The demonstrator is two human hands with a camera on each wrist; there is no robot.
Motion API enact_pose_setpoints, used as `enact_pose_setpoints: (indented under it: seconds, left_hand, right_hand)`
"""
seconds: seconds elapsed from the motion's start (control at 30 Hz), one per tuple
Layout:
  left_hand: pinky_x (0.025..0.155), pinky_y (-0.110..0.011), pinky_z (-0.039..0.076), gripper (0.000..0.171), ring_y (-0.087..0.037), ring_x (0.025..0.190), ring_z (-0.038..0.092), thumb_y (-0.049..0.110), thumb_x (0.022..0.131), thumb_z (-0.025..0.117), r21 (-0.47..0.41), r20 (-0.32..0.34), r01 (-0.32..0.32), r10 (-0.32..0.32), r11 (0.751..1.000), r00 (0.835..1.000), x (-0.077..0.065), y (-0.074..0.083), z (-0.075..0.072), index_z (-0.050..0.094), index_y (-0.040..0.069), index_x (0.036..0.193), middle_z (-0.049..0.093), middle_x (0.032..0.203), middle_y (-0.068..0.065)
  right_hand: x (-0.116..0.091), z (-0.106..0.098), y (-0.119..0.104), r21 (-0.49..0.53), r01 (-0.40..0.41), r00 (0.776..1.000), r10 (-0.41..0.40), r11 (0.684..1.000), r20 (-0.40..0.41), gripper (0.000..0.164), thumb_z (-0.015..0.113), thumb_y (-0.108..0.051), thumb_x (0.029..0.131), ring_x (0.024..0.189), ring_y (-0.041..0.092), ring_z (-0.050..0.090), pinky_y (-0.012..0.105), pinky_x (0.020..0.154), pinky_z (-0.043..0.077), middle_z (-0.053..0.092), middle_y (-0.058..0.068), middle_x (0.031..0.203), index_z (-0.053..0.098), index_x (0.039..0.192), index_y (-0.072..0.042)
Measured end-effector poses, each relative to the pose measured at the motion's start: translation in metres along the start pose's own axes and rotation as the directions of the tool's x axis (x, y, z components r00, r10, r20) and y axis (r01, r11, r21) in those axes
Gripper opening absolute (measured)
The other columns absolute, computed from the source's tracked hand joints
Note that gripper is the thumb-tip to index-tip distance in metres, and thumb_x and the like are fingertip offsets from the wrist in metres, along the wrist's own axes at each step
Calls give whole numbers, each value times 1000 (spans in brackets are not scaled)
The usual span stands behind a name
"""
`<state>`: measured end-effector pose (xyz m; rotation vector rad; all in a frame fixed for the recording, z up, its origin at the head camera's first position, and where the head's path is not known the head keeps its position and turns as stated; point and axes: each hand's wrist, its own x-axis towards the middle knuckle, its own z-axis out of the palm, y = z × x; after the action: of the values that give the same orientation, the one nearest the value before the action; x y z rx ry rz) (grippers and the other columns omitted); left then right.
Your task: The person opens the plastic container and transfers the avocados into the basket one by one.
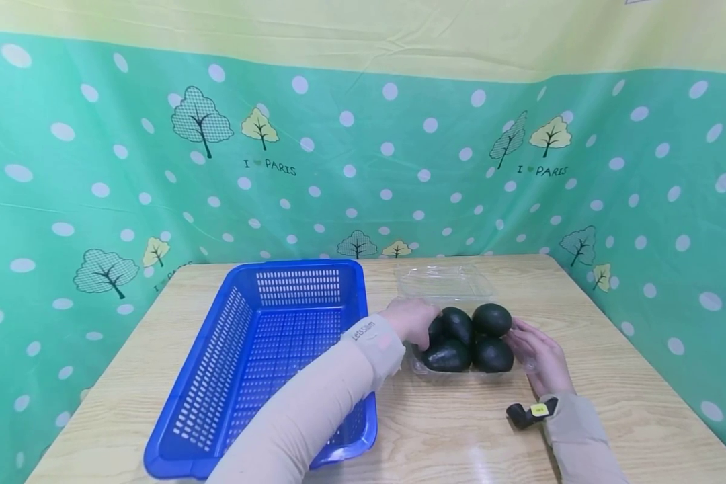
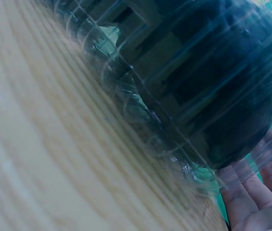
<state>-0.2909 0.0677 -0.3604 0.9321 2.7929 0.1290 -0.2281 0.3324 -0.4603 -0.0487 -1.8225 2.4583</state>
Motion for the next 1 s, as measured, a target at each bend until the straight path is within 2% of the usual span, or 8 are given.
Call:
enact_pose_setpoints:
  seconds: [0.43, 0.7, 1.0]
  left_hand:
    - [89, -32, 48, 57, -12, 97, 59, 21, 76, 84, 26, -7, 2, -2, 1000, 1000, 3, 0, 2, 63, 23, 128, 69, 114, 4]
    - [87, -32, 48, 54, -13, 94, 59, 22, 76, 83, 36, -7, -4, 4, 999, 1000, 3, 0, 1, 63, 22, 127, 69, 112, 4]
    - [91, -34, 47, 52, -13, 95, 59, 23, 77, 83, 25, -2, -1, 1, 1000, 1000, 4, 0, 2, 64, 22, 125, 70, 113, 4]
  right_hand:
    - [0, 0, -1, -17, -11, 1000, 11, 1000, -10, 26, 54, -15, 102, 105, 0, 68, 16, 92, 51, 73, -16, 110, 69, 123, -23]
    - [0, 1, -1, -19, -3, 1000, 3, 1000, -7, 25, 54, -14, 102, 105, 0, 68, 16, 92, 51, 73, -15, 109, 70, 118, -25]
    - [-1, 1, -1, -16, 3, 1000, -3, 1000, -10, 25, 53, -13, 102, 105, 0, 68, 16, 91, 52, 73, -15, 109, 71, 117, -24]
